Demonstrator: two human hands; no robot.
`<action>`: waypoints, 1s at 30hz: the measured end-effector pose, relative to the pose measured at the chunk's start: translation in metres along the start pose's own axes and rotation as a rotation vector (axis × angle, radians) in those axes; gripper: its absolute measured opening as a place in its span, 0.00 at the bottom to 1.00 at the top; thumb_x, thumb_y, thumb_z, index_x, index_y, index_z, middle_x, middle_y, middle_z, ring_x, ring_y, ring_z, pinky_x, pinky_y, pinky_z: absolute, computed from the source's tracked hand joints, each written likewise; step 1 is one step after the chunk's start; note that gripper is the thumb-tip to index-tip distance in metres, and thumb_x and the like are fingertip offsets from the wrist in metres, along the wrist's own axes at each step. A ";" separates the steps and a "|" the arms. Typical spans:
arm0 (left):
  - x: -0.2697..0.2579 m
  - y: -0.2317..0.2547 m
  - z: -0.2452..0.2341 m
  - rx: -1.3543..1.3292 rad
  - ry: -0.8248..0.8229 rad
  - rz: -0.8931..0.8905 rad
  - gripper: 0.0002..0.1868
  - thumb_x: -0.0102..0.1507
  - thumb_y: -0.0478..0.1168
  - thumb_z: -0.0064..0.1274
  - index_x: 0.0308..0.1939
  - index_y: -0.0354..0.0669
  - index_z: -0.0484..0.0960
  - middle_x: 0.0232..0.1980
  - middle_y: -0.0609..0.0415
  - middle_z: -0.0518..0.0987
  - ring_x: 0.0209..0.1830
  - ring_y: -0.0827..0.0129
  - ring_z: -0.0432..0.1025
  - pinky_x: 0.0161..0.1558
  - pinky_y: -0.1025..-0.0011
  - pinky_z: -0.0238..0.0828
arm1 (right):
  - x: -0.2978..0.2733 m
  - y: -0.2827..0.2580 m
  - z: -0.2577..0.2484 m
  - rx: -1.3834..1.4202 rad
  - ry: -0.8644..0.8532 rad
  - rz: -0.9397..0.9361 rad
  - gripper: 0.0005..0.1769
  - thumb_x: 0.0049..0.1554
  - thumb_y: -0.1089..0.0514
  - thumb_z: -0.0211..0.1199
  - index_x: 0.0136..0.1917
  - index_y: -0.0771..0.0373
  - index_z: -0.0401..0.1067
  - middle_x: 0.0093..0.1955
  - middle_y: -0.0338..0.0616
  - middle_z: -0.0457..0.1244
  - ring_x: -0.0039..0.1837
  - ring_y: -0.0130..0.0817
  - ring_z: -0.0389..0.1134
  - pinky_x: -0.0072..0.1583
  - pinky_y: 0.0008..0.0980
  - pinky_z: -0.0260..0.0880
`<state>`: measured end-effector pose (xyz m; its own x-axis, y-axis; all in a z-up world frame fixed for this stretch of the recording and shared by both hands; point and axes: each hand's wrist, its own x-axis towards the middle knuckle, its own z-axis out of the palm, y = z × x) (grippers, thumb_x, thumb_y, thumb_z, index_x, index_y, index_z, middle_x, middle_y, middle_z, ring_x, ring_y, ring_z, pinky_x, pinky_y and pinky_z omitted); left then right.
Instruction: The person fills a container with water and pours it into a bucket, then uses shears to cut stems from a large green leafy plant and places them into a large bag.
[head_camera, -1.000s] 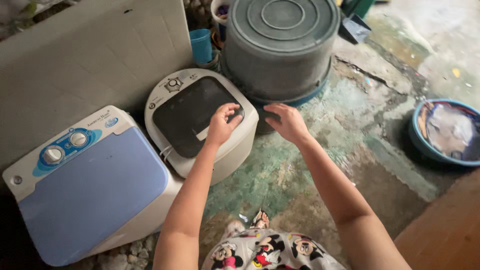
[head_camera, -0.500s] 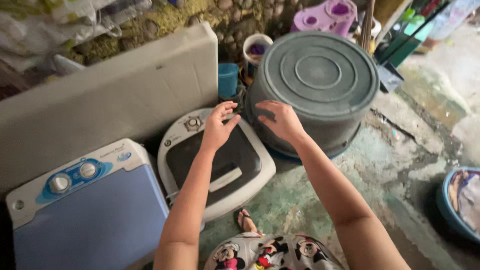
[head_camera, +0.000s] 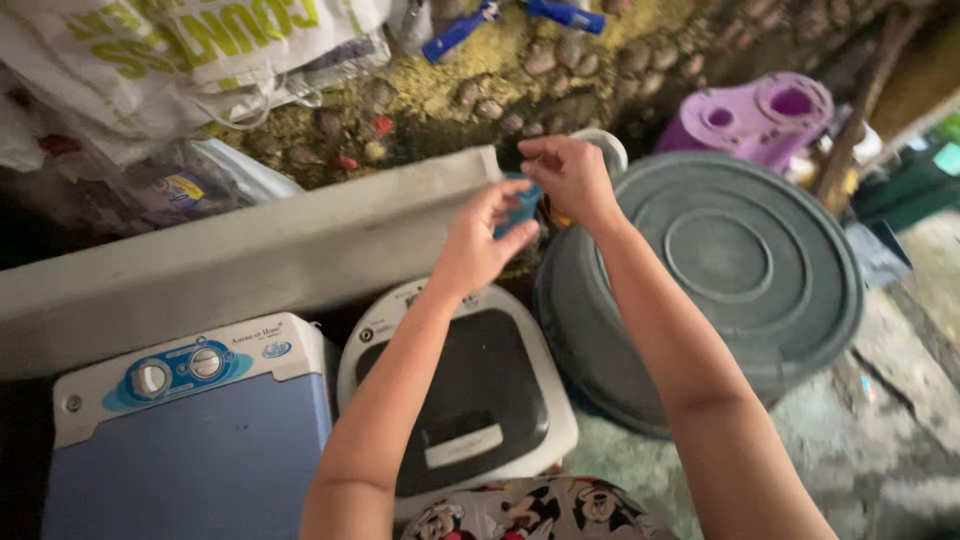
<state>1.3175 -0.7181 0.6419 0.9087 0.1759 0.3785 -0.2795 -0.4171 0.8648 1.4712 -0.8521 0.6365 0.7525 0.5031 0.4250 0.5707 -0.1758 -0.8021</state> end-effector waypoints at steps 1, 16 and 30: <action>0.005 0.003 0.003 -0.076 -0.052 -0.016 0.27 0.64 0.39 0.63 0.66 0.43 0.74 0.58 0.48 0.80 0.59 0.61 0.75 0.60 0.62 0.73 | 0.016 0.009 0.001 0.007 -0.014 -0.013 0.17 0.57 0.60 0.70 0.59 0.65 0.78 0.43 0.46 0.73 0.45 0.30 0.72 0.48 0.32 0.72; 0.125 0.015 -0.044 0.558 0.239 -0.029 0.21 0.62 0.41 0.60 0.58 0.44 0.78 0.61 0.47 0.80 0.61 0.52 0.74 0.63 0.60 0.68 | 0.340 0.200 0.175 0.706 -0.048 0.185 0.20 0.55 0.65 0.69 0.61 0.61 0.74 0.55 0.38 0.64 0.48 0.26 0.68 0.40 0.31 0.71; 0.113 -0.006 -0.059 0.711 0.286 -0.168 0.18 0.61 0.43 0.60 0.54 0.46 0.79 0.58 0.52 0.81 0.60 0.53 0.74 0.70 0.41 0.53 | 0.412 0.193 0.216 0.925 -0.054 0.449 0.30 0.55 0.67 0.64 0.70 0.51 0.71 0.62 0.27 0.67 0.57 0.22 0.66 0.46 0.30 0.62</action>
<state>1.4039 -0.6432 0.6990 0.7793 0.4695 0.4150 0.2076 -0.8183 0.5359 1.8197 -0.4961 0.5662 0.8050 0.5932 0.0052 -0.2532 0.3515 -0.9013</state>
